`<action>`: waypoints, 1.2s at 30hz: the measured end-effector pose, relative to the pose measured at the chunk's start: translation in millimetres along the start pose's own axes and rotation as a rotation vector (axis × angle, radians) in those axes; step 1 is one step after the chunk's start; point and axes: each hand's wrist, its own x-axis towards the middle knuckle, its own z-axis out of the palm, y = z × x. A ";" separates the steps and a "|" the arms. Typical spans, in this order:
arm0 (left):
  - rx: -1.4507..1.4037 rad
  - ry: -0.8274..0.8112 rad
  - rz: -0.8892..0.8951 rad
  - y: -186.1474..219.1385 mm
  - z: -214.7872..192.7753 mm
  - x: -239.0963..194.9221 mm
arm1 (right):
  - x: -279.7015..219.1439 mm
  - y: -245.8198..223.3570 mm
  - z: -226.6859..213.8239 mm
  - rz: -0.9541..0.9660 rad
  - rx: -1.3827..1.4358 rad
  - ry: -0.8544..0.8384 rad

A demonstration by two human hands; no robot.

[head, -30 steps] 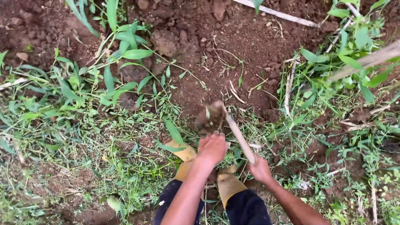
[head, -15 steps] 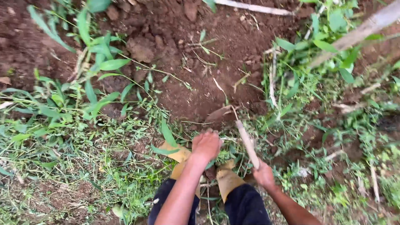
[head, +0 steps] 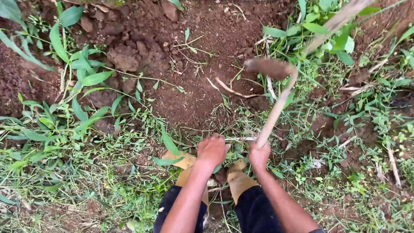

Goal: Using a small hand hoe to remove weeds from the soil around a young plant and a wooden stake.

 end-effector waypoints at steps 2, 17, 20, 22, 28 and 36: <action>0.009 -0.012 0.000 8.5 -2.7 -5.1 | -15.2 69.7 -26.4 0.069 -0.198 -0.139; 0.199 -0.018 0.045 19.1 -0.7 1.6 | -69.7 -1.1 0.5 0.251 0.322 0.075; 0.191 -0.087 0.018 23.1 -2.9 -9.4 | -110.6 67.7 5.1 0.359 0.044 -0.083; 0.217 -0.076 0.024 30.1 -19.8 1.2 | -102.4 80.7 10.2 0.329 -0.193 -0.216; 0.217 -0.104 0.024 34.9 -22.8 -5.8 | -88.7 52.7 -13.6 0.317 -0.177 -0.162; 0.171 -0.079 0.075 30.3 -26.1 -15.5 | -61.3 70.3 18.2 0.163 -0.098 -0.027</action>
